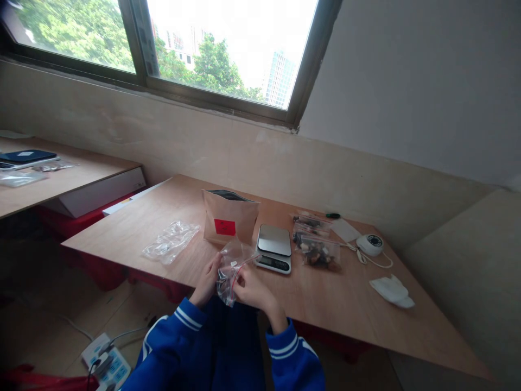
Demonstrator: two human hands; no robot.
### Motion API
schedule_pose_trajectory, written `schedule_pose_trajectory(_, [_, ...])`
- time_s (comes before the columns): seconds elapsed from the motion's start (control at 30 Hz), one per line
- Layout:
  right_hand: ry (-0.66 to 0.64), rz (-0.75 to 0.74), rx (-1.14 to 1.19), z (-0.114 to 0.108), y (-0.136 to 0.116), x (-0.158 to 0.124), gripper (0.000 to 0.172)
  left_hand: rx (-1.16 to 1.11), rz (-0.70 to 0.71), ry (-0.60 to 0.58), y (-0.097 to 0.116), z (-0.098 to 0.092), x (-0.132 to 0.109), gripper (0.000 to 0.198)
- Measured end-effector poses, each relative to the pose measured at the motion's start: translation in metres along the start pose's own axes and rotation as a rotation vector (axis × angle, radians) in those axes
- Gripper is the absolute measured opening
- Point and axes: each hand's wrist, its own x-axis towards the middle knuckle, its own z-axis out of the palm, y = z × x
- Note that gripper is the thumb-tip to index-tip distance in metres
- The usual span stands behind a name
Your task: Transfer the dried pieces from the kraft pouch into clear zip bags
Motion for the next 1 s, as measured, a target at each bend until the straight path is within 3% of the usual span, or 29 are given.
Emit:
schedule_pose_trajectory(0.23, [0.086,0.078,0.049,0.006,0.003,0.006,0.037,0.169,0.117,0.033,-0.001,0.001,0.001,0.054])
schedule_pose_trajectory(0.53, [0.123,0.096,0.080,0.017,0.012,0.006,0.042,0.225,0.118,0.069,-0.005,0.000,-0.001,0.051])
schedule_pose_trajectory(0.83, [0.344,0.154,-0.029,0.031,0.015,0.005,0.030,0.140,0.076,0.096,-0.002,-0.002,0.002,0.049])
schedule_pose_trajectory(1.0, [0.284,0.082,-0.002,0.028,0.007,0.000,0.018,0.070,0.070,0.090,-0.008,-0.005,0.005,0.048])
